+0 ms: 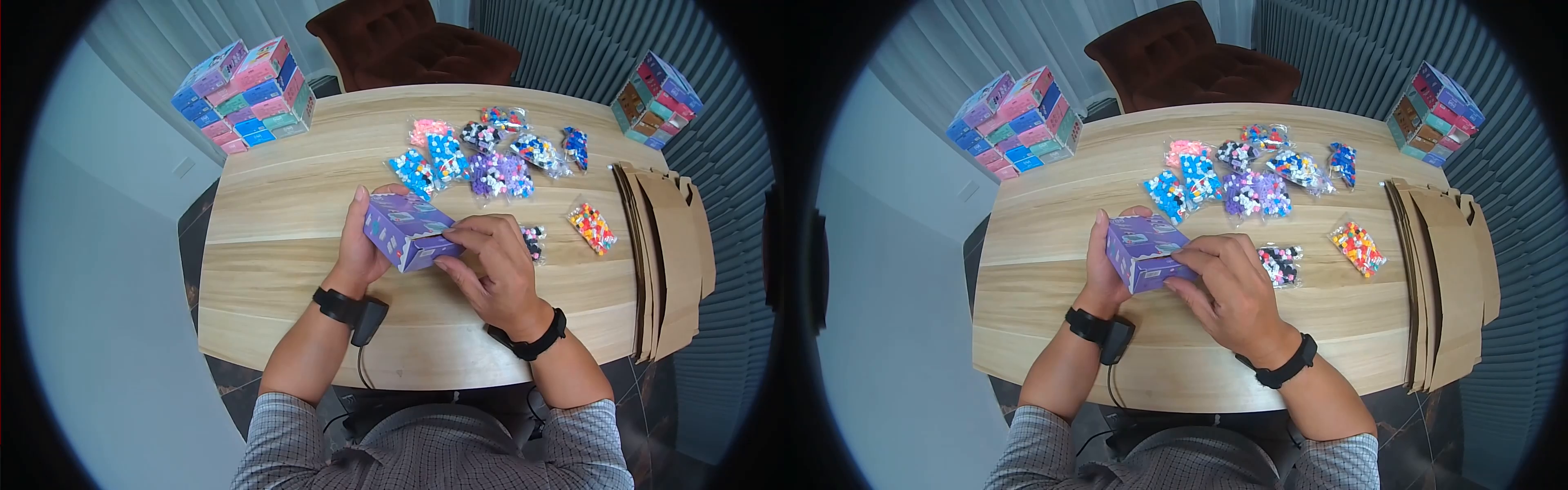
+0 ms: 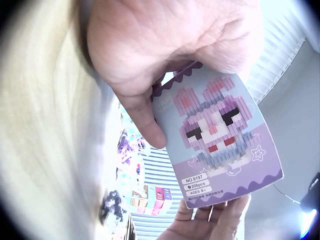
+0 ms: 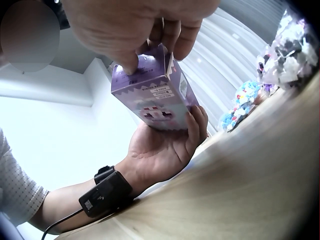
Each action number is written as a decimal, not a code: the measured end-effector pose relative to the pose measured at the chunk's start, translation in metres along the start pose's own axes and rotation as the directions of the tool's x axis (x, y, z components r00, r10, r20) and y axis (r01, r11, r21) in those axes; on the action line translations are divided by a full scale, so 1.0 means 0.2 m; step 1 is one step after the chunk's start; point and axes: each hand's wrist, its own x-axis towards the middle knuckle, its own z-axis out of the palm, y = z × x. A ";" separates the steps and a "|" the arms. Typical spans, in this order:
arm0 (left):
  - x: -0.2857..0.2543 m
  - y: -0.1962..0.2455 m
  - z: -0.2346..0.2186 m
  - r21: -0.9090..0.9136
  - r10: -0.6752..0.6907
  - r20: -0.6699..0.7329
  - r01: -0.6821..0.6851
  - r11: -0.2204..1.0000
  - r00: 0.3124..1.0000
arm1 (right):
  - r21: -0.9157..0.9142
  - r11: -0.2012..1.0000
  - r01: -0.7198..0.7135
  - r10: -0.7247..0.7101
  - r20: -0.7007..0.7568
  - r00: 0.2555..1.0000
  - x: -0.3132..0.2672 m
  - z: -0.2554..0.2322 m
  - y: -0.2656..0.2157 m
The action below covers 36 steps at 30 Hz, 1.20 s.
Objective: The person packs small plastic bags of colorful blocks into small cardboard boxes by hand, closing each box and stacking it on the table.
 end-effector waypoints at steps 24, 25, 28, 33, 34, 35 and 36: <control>-0.01 0.02 0.02 0.024 -0.028 -0.016 0.029 0.999 0.999 | 0.454 0.775 -0.440 0.413 0.163 0.896 -0.07 0.03 0.07; -0.01 0.02 0.02 0.035 -0.024 -0.014 0.024 0.999 1.000 | 0.455 0.771 -0.445 0.420 0.161 0.893 -0.07 0.03 0.07; -0.01 0.01 0.02 0.028 -0.021 0.013 0.021 0.999 1.000 | 0.410 0.787 -0.461 0.427 0.176 0.887 -0.06 0.02 0.08; -0.01 0.00 0.00 0.028 -0.026 0.043 0.025 0.999 0.999 | 0.412 0.800 -0.437 0.411 0.155 0.898 -0.05 0.01 0.06; -0.01 0.01 0.01 0.039 -0.026 0.043 0.024 0.999 0.999 | 0.403 0.815 -0.415 0.394 0.138 0.909 -0.05 0.01 0.06; -0.01 0.01 0.02 0.050 -0.024 0.043 0.022 0.999 0.999 | 0.366 0.854 -0.370 0.353 0.117 0.928 -0.05 0.01 0.06; -0.01 0.00 0.03 0.093 -0.028 0.020 0.026 0.995 0.999 | 0.326 0.888 -0.324 0.309 0.098 0.946 -0.05 0.01 0.07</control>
